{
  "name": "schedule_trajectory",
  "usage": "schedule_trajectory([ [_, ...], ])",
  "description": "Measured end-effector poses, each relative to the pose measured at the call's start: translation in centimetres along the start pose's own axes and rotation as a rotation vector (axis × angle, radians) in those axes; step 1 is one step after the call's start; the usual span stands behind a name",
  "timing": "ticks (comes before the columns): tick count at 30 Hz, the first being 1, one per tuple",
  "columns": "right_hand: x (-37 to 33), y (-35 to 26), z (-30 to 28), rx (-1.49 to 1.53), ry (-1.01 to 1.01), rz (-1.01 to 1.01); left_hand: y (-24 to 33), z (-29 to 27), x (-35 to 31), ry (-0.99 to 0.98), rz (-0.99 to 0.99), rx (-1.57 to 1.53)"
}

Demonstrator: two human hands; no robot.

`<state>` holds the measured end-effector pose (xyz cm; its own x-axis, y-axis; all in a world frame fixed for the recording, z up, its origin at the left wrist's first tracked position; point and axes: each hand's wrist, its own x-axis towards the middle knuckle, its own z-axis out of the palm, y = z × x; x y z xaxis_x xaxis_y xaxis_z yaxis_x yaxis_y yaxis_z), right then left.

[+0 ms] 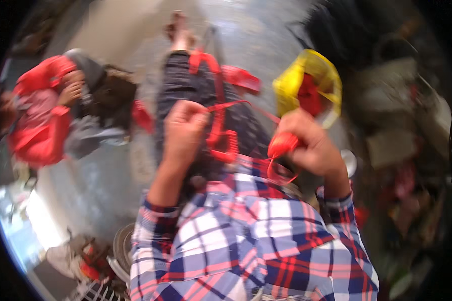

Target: Wrapping or winding red yarn onto a red plastic circular frame or tool.

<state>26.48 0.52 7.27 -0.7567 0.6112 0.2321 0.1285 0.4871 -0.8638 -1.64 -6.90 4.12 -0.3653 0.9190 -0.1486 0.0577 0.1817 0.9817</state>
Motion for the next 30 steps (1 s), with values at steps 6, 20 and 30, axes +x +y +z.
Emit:
schedule_trajectory([
  [6, 3.0, 0.0, 5.5, -0.254, -0.239, 0.187, -3.5, 0.0, -2.9, -0.192, -0.240, 0.317],
  [20, 4.3, -0.5, 8.7, 0.104, 0.057, 0.247, -1.8, 0.1, -3.9, 0.095, -0.075, 0.121],
  [30, 3.6, -3.7, 8.1, -0.307, 0.194, -0.307, 4.8, 1.1, -6.1, -0.216, -0.113, -0.648],
])
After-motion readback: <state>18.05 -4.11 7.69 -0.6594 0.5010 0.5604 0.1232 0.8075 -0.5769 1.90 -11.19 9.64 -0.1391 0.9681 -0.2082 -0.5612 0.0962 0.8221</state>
